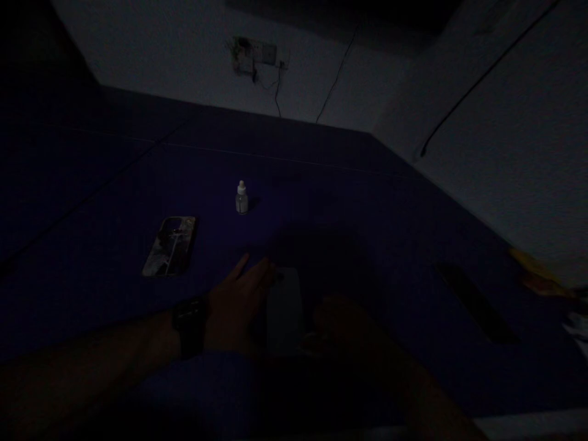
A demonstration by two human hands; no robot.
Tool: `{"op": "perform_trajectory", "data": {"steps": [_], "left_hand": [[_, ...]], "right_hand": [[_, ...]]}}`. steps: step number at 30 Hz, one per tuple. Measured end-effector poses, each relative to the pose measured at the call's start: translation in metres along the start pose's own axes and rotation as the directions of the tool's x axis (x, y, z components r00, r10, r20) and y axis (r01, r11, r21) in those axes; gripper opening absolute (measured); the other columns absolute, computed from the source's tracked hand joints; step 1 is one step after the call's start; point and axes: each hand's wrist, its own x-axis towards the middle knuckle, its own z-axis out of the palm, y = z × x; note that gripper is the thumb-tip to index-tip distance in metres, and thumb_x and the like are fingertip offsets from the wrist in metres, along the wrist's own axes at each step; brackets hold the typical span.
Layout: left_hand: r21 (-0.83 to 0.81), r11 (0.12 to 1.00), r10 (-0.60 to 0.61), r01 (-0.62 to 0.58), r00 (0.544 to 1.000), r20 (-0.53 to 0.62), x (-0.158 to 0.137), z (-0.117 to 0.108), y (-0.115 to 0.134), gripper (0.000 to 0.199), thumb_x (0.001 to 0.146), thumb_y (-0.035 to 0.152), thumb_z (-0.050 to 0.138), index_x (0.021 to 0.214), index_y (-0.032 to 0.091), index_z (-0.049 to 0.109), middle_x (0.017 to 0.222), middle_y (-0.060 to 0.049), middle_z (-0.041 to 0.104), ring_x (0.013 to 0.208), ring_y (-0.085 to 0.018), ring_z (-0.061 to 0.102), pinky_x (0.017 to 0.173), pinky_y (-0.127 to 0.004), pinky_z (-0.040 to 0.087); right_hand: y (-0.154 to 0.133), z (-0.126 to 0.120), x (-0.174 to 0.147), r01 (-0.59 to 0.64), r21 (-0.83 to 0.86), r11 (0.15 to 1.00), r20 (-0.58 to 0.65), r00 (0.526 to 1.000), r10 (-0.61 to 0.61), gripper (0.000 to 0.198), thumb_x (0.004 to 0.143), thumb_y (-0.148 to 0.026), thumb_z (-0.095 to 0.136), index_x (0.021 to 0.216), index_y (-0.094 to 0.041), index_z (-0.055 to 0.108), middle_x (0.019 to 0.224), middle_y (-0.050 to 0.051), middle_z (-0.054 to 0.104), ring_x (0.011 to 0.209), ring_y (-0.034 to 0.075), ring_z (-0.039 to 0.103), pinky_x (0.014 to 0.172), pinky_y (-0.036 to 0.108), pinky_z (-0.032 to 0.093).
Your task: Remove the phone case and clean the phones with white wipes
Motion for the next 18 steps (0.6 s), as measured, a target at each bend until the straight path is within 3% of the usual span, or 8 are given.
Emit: {"op": "perform_trajectory", "data": {"steps": [5, 10, 14, 18], "left_hand": [[0.012, 1.0, 0.024, -0.025, 1.0, 0.015, -0.001, 0.0, -0.001, 0.123, 0.072, 0.081, 0.054, 0.154, 0.0, 0.013, 0.156, -0.029, 0.033, 0.149, -0.042, 0.022, 0.121, -0.06, 0.001], [0.0, 1.0, 0.028, -0.028, 1.0, 0.005, -0.001, 0.004, -0.006, 0.136, 0.062, 0.085, 0.059, 0.155, -0.001, 0.009, 0.156, -0.032, 0.031, 0.147, -0.046, 0.024, 0.12, -0.061, 0.003], [-0.006, 0.999, 0.05, -0.05, 0.998, 0.042, -0.001, -0.004, -0.003, 0.126, 0.069, 0.082, 0.055, 0.154, -0.001, 0.012, 0.156, -0.032, 0.03, 0.148, -0.046, 0.025, 0.119, -0.064, 0.002], [-0.014, 0.999, 0.03, -0.029, 0.999, 0.04, -0.001, -0.009, 0.0, 0.127, 0.068, 0.083, 0.055, 0.152, -0.004, 0.015, 0.155, -0.034, 0.031, 0.147, -0.046, 0.027, 0.12, -0.063, 0.002]], "right_hand": [[-0.02, 0.004, 0.02, 0.029, 0.01, 1.0, -0.049, 0.998, -0.029, 0.028, 0.093, -0.043, 0.064, 0.078, -0.02, 0.068, 0.076, 0.004, 0.067, 0.072, 0.019, 0.059, 0.069, 0.032, 0.037], [-0.047, 0.004, 0.053, 0.074, 0.006, 0.997, -0.025, 0.997, -0.074, 0.033, 0.092, -0.048, 0.063, 0.079, -0.018, 0.071, 0.079, 0.007, 0.071, 0.076, 0.021, 0.062, 0.073, 0.034, 0.04], [-0.038, 0.0, 0.064, 0.008, -0.027, 1.0, -0.143, 0.99, -0.011, 0.035, 0.096, -0.049, 0.058, 0.085, -0.018, 0.071, 0.083, 0.008, 0.071, 0.083, 0.023, 0.063, 0.082, 0.037, 0.04], [-0.022, -0.006, 0.079, -0.106, -0.072, 0.992, -0.235, 0.968, 0.087, 0.036, 0.096, -0.05, 0.058, 0.085, -0.018, 0.07, 0.081, 0.01, 0.07, 0.082, 0.023, 0.063, 0.079, 0.036, 0.039]]}}
